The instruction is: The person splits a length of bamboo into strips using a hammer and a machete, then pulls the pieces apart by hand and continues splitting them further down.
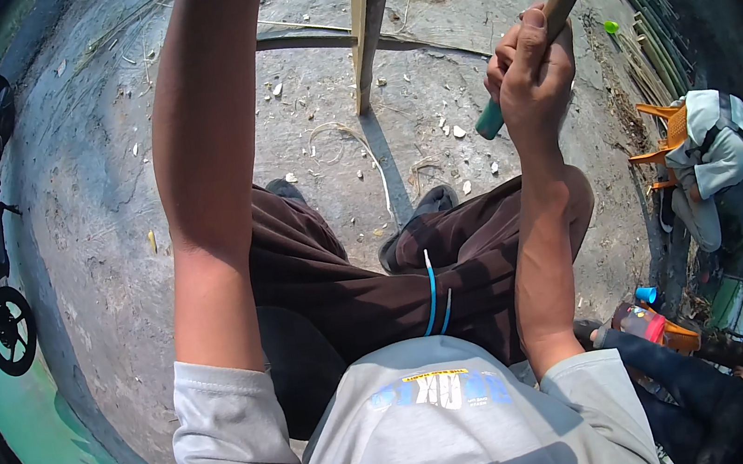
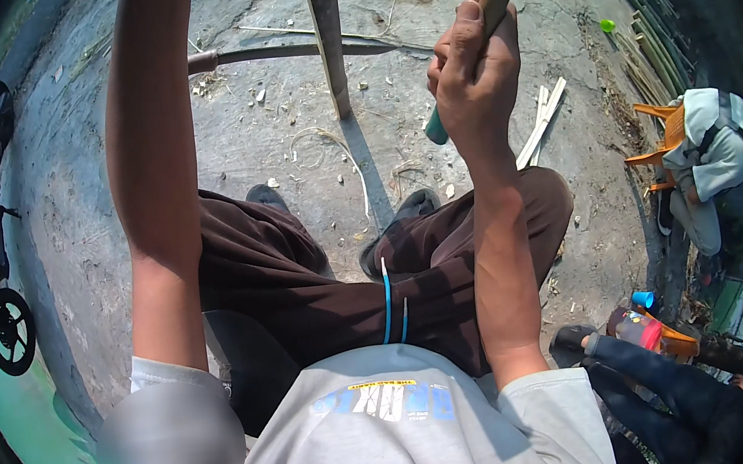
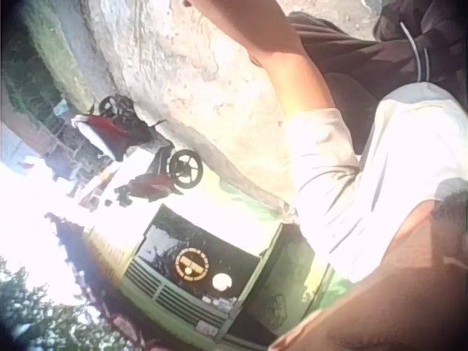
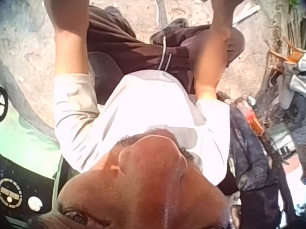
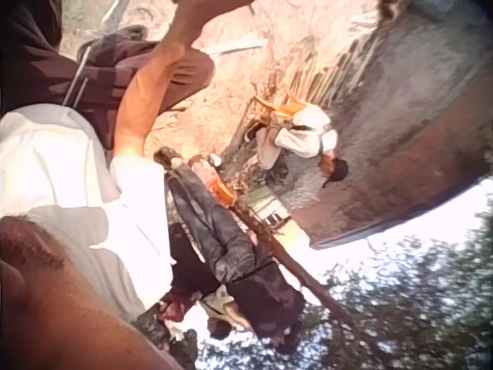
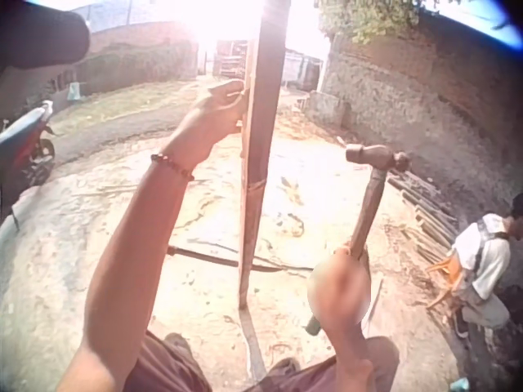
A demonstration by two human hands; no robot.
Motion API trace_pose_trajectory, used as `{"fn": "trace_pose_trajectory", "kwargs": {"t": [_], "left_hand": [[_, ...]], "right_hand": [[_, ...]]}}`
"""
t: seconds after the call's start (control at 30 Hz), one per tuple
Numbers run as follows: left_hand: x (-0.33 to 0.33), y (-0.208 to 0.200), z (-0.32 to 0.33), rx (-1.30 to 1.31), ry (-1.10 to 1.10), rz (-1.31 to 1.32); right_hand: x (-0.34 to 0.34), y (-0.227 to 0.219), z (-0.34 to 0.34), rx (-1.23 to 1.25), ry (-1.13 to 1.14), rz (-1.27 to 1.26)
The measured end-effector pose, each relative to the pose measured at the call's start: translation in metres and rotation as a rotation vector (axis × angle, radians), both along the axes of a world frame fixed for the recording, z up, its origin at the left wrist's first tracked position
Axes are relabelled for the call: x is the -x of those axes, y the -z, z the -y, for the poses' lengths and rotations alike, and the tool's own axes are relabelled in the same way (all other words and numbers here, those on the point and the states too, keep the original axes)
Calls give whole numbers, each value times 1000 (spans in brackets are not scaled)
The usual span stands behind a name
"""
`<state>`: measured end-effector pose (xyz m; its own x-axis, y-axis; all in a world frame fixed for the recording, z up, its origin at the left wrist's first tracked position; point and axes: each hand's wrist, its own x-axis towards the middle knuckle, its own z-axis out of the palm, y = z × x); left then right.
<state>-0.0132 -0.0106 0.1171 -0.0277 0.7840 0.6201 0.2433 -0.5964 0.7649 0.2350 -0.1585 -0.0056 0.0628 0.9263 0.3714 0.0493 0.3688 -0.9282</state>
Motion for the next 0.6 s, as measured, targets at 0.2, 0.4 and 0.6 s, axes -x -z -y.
{"fn": "trace_pose_trajectory", "kwargs": {"t": [0.2, 0.4, 0.6], "left_hand": [[-25, 17, -16, -50, -56, 2], [-20, 8, -6, -57, -76, 52], [-30, 1, 3, -85, -345, -126]], "right_hand": [[-20, 183, 15, 482, 12, 533], [-48, 47, -2, 375, -36, -46], [-74, 14, 0, 236, -2, -70]]}}
